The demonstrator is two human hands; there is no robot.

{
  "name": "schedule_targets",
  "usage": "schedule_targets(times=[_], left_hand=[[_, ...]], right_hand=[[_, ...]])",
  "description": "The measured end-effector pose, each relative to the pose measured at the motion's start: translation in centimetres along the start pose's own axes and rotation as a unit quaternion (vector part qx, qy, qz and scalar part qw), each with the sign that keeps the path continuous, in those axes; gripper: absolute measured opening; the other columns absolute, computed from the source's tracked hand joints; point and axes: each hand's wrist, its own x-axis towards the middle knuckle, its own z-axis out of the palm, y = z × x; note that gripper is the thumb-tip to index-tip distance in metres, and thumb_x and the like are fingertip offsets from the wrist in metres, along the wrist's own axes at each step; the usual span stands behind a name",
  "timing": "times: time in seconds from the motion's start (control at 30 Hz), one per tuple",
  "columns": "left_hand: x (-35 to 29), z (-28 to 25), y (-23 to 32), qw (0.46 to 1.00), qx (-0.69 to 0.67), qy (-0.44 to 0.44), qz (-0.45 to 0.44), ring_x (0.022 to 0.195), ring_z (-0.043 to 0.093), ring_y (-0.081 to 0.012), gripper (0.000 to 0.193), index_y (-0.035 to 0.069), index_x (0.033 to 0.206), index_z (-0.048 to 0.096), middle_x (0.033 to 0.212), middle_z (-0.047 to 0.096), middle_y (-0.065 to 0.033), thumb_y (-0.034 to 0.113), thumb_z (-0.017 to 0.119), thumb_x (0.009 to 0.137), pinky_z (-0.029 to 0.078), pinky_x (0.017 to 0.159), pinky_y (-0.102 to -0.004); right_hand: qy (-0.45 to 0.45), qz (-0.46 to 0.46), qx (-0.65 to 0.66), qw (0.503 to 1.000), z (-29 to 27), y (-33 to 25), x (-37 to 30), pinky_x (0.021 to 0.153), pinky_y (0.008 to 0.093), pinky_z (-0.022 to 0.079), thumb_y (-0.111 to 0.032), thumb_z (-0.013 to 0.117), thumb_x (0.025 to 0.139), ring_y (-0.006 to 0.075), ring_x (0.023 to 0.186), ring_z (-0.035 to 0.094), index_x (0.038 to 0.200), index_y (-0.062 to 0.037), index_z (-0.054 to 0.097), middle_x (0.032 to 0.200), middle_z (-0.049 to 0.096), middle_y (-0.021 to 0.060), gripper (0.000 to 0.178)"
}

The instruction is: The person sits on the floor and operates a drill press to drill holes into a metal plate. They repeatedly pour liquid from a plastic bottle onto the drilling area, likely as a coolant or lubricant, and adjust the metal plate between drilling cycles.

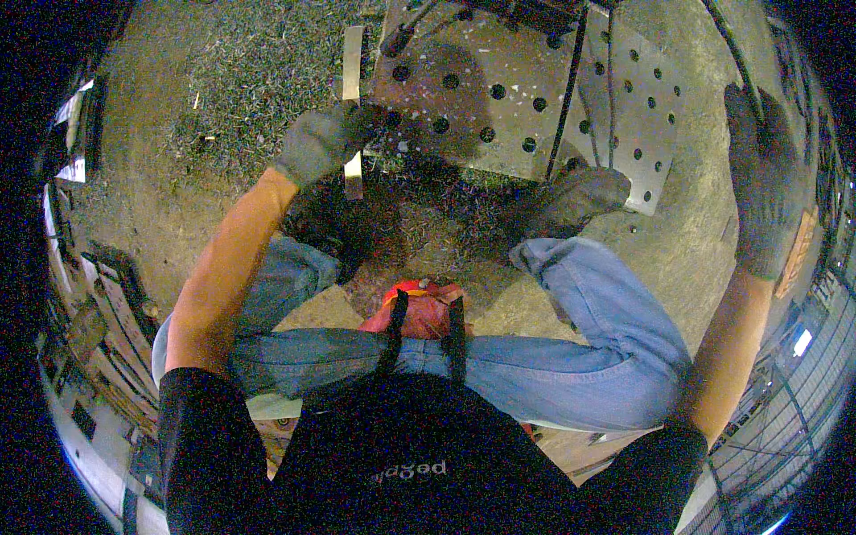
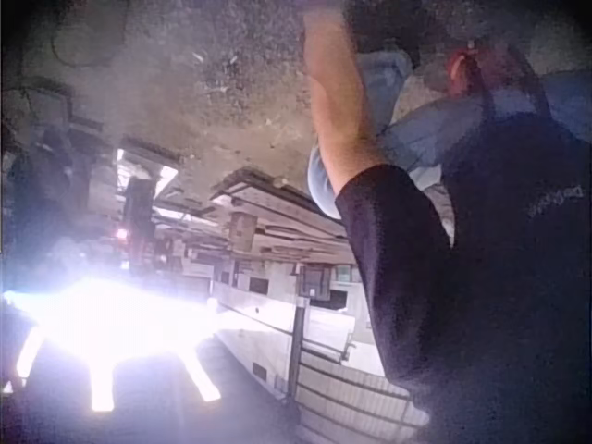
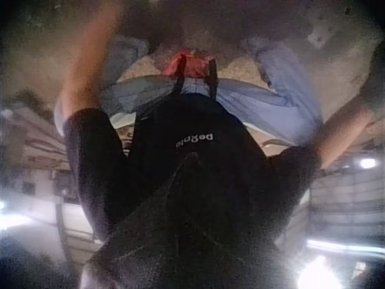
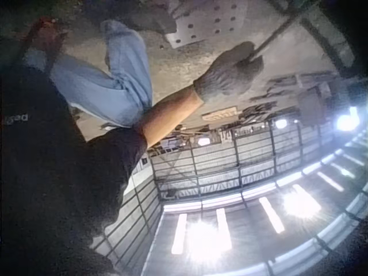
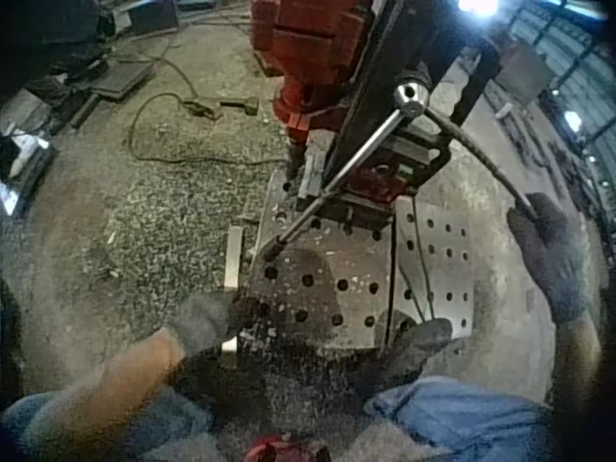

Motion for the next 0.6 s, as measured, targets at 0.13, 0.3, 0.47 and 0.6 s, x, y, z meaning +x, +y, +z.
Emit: schedule_targets(times=[0.13,0.3,0.47,0.6], left_hand=[[0.5,1.9,-0.2,0.996,-0.08,0.049,-0.003,0.086,0.072,-0.0346,0.031,0.028,0.127,0.065,0.097,0.07,-0.0115,0.029,0.062,0.095,0.059,0.069,-0.0484],[-0.3,3.7,-0.4,0.997,-0.03,0.076,0.006,0.085,0.072,-0.0355,0.029,0.027,0.124,0.065,0.097,0.07,-0.0102,0.03,0.062,0.095,0.059,0.069,-0.0486],[-0.5,2.3,1.5,0.998,-0.014,0.044,-0.037,0.085,0.072,-0.035,0.027,0.023,0.12,0.066,0.093,0.071,-0.0108,0.029,0.064,0.094,0.058,0.067,-0.0485],[-1.5,-0.4,0.2,0.996,-0.027,0.049,-0.07,0.088,0.073,-0.0338,0.025,0.019,0.119,0.067,0.094,0.074,-0.0112,0.032,0.059,0.098,0.059,0.071,-0.0481]], right_hand=[[-0.05,0.041,-0.003,0.998,-1.1,-1.4,0.0,0.103,0.0424,0.049,-0.064,0.057,0.095,0.0364,0.122,0.065,0.136,-0.0105,0.066,0.128,0.07,0.0201,0.068],[-0.059,0.025,-0.02,0.998,-0.3,-0.7,0.4,0.106,0.0446,0.047,-0.066,0.051,0.097,0.0393,0.129,0.06,0.141,-0.0084,0.061,0.137,0.064,0.0215,0.073],[-0.048,0.016,-0.011,0.999,0.1,0.0,0.5,0.103,0.0452,0.048,-0.063,0.054,0.097,0.0386,0.123,0.064,0.141,-0.0118,0.06,0.129,0.068,0.0214,0.067],[-0.059,-0.045,-0.015,0.997,0.7,1.4,1.5,0.101,0.0481,0.05,-0.063,0.051,0.098,0.042,0.122,0.063,0.14,-0.0109,0.061,0.13,0.067,0.0237,0.068]])
